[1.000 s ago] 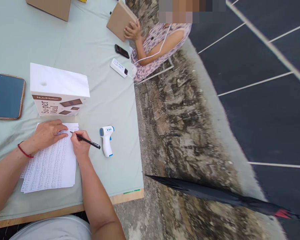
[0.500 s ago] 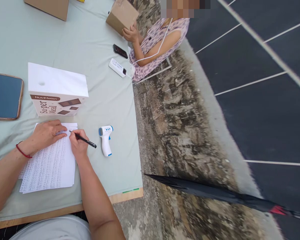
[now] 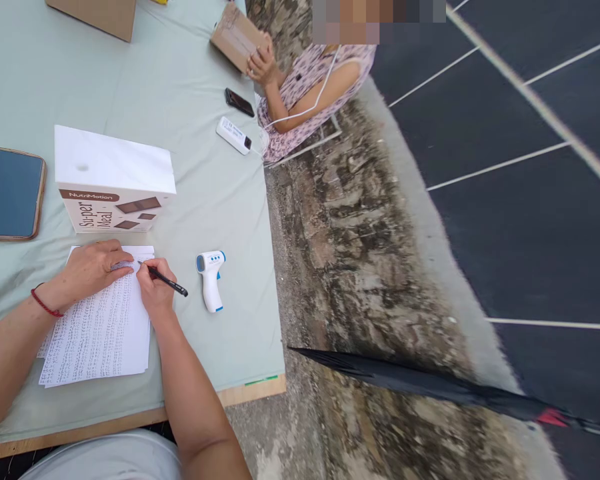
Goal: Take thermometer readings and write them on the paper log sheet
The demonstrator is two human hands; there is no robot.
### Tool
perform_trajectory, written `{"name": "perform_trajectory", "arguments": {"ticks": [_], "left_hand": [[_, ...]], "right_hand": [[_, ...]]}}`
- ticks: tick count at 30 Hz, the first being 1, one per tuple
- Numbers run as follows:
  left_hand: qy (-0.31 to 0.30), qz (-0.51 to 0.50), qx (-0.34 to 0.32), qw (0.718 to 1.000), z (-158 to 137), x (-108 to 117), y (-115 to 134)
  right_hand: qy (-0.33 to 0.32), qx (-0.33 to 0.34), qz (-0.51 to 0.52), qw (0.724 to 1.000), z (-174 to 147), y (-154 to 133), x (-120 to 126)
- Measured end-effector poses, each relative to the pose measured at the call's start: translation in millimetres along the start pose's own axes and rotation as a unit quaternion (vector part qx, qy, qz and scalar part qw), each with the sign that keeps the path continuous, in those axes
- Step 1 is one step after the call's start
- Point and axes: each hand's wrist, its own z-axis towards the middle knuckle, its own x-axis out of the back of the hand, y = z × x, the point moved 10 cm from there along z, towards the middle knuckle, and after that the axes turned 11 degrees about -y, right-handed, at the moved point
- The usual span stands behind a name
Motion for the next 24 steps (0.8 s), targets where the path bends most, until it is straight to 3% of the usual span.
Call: {"name": "perform_trajectory", "arguments": {"ticks": [24], "left_hand": [[0.017,0.001,-0.015,1.0,-1.9,2.2,1.2]], "right_hand": [[0.004,-0.009,-0.006,1.0,-1.1,3.5,0.8]]}}
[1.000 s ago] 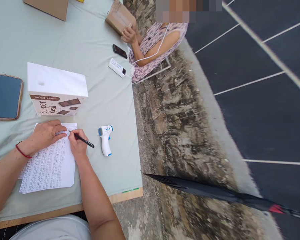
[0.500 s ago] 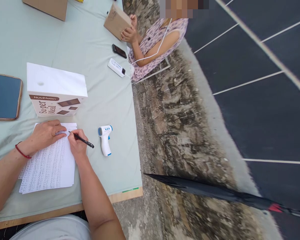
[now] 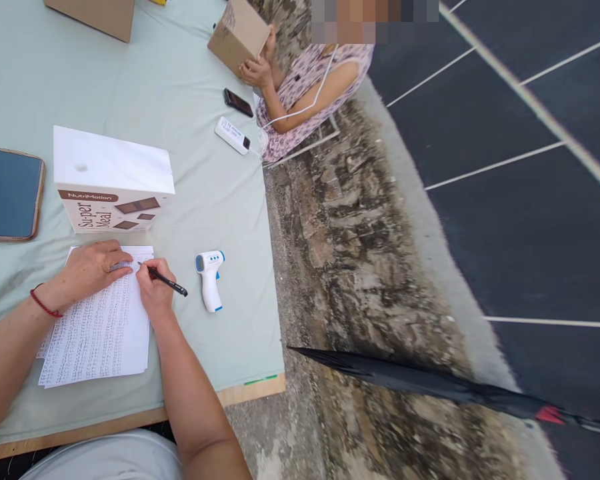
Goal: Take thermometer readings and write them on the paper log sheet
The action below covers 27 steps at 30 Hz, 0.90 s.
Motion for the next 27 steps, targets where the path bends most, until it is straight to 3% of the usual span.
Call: {"name": "perform_trajectory", "arguments": {"ticks": [7,27], "left_hand": [[-0.02,0.005,0.011,1.0,0.7,0.0,1.2],[0.006,-0.008,-0.002,1.0,-0.5,0.7,-0.4]], "right_hand": [[-0.007,-0.006,0.012,1.0,-0.1,-0.2,-0.3],[0.006,-0.002,-0.003,1.0,-0.6,-0.2,2.0]]}}
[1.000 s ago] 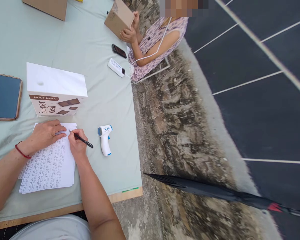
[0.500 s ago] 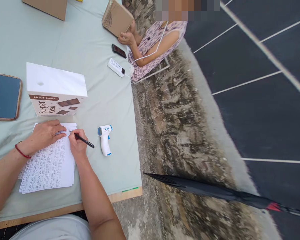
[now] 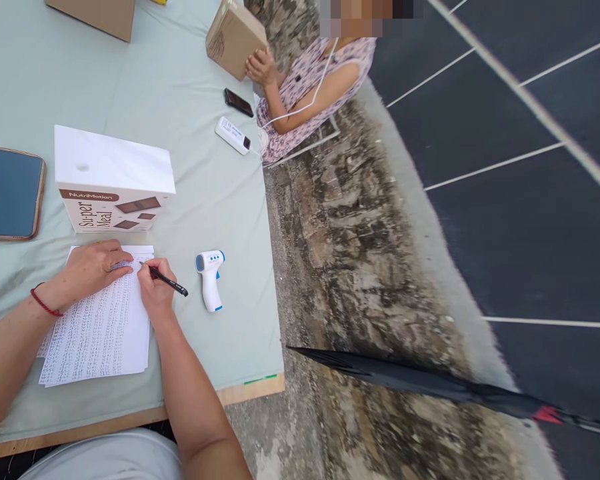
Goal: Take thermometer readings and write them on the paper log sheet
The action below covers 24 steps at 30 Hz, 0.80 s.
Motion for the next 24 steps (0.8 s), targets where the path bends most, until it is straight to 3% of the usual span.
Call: {"name": "perform_trajectory", "arguments": {"ticks": [24], "left_hand": [[-0.025,0.003,0.02,0.999,1.7,0.4,1.3]], "right_hand": [[0.016,0.004,0.01,1.0,-1.4,1.7,3.5]]}}
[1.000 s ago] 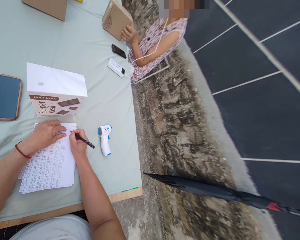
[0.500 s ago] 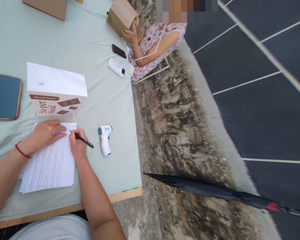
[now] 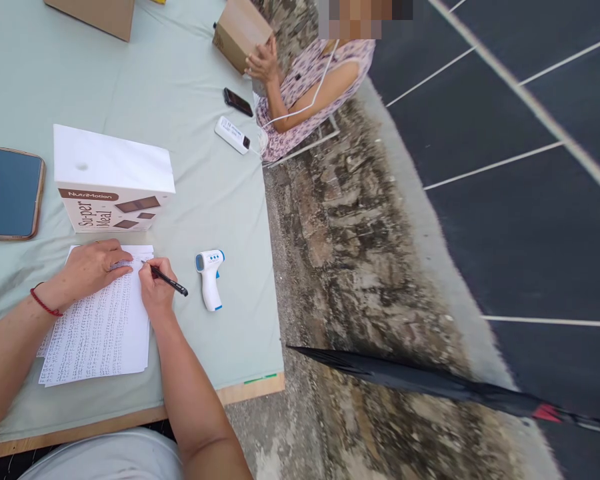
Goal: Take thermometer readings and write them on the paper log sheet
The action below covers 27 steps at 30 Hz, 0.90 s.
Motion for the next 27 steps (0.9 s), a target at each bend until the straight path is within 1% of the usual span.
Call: {"name": "perform_trajectory", "arguments": {"ticks": [6,10,16,19,22,24,25,26,27], "left_hand": [[-0.006,0.001,0.004,1.0,0.0,-1.1,-0.6],[-0.011,0.013,0.006,1.0,-0.1,-1.8,-0.5],[-0.012,0.013,0.003,1.0,0.1,-1.5,0.4],[0.0,0.002,-0.002,1.0,0.6,-2.4,-2.6],[0.026,-0.009,-0.012,1.0,1.0,-4.5,-7.1],[0.052,-0.022,-0.03,0.998,0.4,-4.0,-7.1],[0.08,-0.035,-0.044,0.995,-1.3,-0.1,-5.8],[0.125,-0.051,-0.061,0.989,-4.9,7.9,-4.0],[0.187,-0.069,-0.081,0.977,-11.6,19.9,-2.2]], "right_hand": [[-0.01,-0.01,0.003,1.0,0.2,2.2,-1.5],[-0.007,-0.001,-0.001,1.0,-0.7,2.4,-0.5],[0.057,0.035,0.018,0.998,-4.4,-3.5,13.4],[0.065,0.043,0.015,0.997,-5.2,-6.8,16.1],[0.061,0.035,0.018,0.997,-3.9,-4.8,15.9],[0.056,0.028,0.027,0.998,-2.2,-1.1,14.6],[0.052,0.025,0.031,0.998,-1.3,1.1,13.6],[0.05,0.021,0.033,0.998,-0.6,3.3,12.5],[0.048,0.017,0.033,0.998,-0.1,5.4,11.4]]}}
